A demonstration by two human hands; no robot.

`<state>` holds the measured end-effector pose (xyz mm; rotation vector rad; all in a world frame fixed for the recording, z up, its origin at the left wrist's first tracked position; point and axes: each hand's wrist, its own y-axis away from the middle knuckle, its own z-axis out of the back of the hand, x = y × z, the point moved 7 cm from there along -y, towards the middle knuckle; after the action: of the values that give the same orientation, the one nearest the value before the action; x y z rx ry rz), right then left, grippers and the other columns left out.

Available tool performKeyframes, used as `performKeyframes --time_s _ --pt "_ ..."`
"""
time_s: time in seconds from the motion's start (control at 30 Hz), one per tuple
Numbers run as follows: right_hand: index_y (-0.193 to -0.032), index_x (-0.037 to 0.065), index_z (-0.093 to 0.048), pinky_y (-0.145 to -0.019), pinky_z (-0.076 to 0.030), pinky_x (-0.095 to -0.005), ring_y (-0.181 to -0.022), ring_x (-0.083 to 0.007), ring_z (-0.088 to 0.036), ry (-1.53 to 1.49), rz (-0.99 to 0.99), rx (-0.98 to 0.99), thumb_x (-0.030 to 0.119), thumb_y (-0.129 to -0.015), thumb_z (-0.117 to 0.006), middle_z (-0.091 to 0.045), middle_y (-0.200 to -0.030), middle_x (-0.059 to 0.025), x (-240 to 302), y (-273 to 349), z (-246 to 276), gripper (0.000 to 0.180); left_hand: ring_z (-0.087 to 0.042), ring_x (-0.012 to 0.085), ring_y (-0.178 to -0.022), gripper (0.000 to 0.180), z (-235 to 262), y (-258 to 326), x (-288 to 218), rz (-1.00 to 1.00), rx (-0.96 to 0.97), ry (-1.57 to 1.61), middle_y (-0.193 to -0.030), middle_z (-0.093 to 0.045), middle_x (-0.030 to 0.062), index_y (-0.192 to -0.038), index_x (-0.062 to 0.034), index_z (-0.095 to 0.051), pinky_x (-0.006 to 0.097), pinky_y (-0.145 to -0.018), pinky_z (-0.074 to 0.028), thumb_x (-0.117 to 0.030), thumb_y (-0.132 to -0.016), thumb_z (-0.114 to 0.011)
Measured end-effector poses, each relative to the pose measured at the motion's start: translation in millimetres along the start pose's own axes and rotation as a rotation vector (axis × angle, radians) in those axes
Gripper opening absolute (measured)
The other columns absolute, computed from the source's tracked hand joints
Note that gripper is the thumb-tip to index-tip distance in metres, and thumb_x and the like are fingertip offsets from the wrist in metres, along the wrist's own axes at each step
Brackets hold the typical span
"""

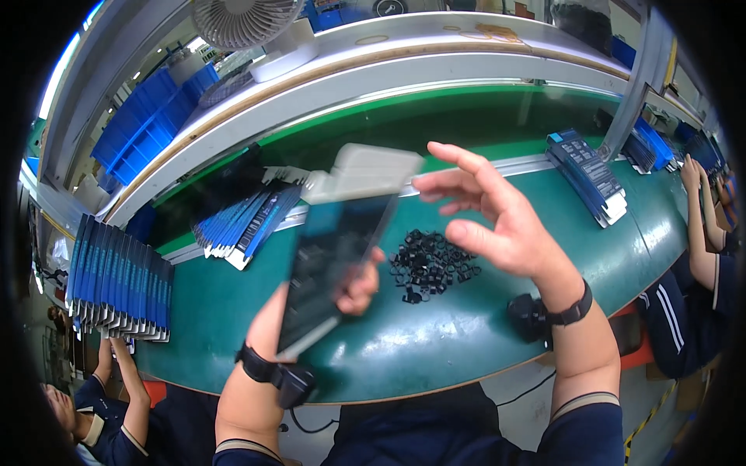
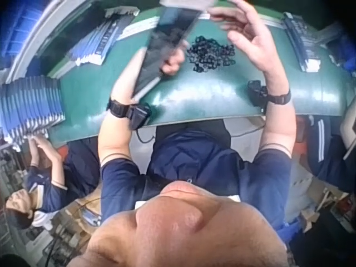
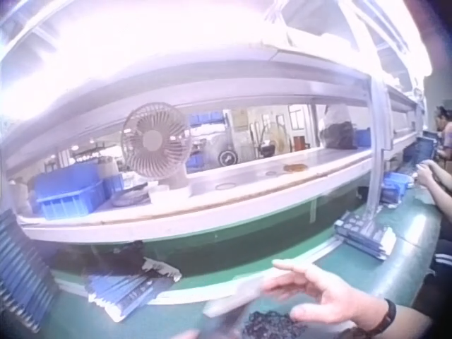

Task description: Assembling and folding cardboard product sleeves and components in a factory setting.

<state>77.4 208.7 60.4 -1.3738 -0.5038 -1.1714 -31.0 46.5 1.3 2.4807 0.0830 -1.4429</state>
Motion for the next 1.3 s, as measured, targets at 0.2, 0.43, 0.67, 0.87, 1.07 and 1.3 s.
performKeyframes --time_s 0.2,0.43,0.67,0.87,1.07,1.3 --pt "-0.128 0.000 -0.050 -0.089 -0.046 -0.0310 -0.100 -0.0152 -0.059 -0.230 -0.142 0.052 0.024 -0.084 -0.071 -0.064 -0.108 -0.0090 3.5 14.9 -7.1 0.055 -0.043 0.0064 -0.064 0.028 -38.3 -7.2 42.4 0.149 0.300 -0.025 -0.077 -0.049 -0.0005 -0.126 -0.0097 -0.043 0.020 -0.057 -0.038 -0.023 -0.102 -0.038" --pt "-0.106 0.000 -0.058 -0.071 -0.046 -0.0222 -0.083 -0.0068 -0.056 -0.170 -0.217 0.000 0.010 -0.084 -0.067 -0.062 -0.092 -0.0019 2.9 15.8 -8.4 0.026 -0.059 0.0108 -0.095 0.043 -24.3 -15.5 38.6 0.104 0.142 0.079 -0.113 -0.060 0.0051 -0.139 -0.0060 -0.037 0.026 -0.083 -0.050 -0.020 -0.099 -0.046" --pt "-0.105 0.000 -0.057 -0.070 -0.046 -0.0208 -0.081 -0.0062 -0.057 -0.177 -0.288 -0.033 0.015 -0.083 -0.068 -0.062 -0.090 -0.0012 -16.2 9.8 -14.4 0.029 -0.055 0.0112 -0.105 0.050 -18.3 -16.2 24.2 -0.178 0.179 -0.222 -0.120 -0.058 0.0046 -0.137 -0.0076 -0.043 0.029 -0.092 -0.046 -0.012 -0.090 -0.061" --pt "-0.105 0.000 -0.057 -0.069 -0.047 -0.0209 -0.080 -0.0068 -0.058 -0.164 -0.306 -0.025 0.020 -0.082 -0.071 -0.062 -0.089 -0.0014 -27.0 10.2 -12.3 0.033 -0.055 0.0111 -0.103 0.041 -22.3 -17.3 29.2 -0.156 0.175 -0.274 -0.118 -0.060 0.0048 -0.129 -0.0020 -0.052 0.027 -0.090 -0.047 -0.010 -0.090 -0.062" --pt "-0.106 0.001 -0.057 -0.067 -0.048 -0.0210 -0.079 -0.0068 -0.058 -0.179 -0.359 0.007 0.021 -0.083 -0.071 -0.062 -0.089 -0.0014 -39.2 8.3 -16.9 0.034 -0.056 0.0105 -0.104 0.044 -25.7 -19.8 33.2 -0.198 0.240 -0.318 -0.117 -0.060 0.0037 -0.130 -0.0055 -0.051 0.028 -0.090 -0.047 -0.013 -0.088 -0.064" --pt "-0.107 0.001 -0.058 -0.065 -0.046 -0.0192 -0.077 -0.0054 -0.057 -0.167 -0.343 0.010 0.019 -0.084 -0.069 -0.062 -0.089 -0.0007 -40.3 7.4 -14.9 0.031 -0.052 0.0146 -0.111 0.049 -27.2 -23.5 30.3 -0.163 0.260 -0.456 -0.126 -0.056 0.0091 -0.132 -0.0018 -0.048 0.031 -0.097 -0.043 -0.019 -0.088 -0.064"
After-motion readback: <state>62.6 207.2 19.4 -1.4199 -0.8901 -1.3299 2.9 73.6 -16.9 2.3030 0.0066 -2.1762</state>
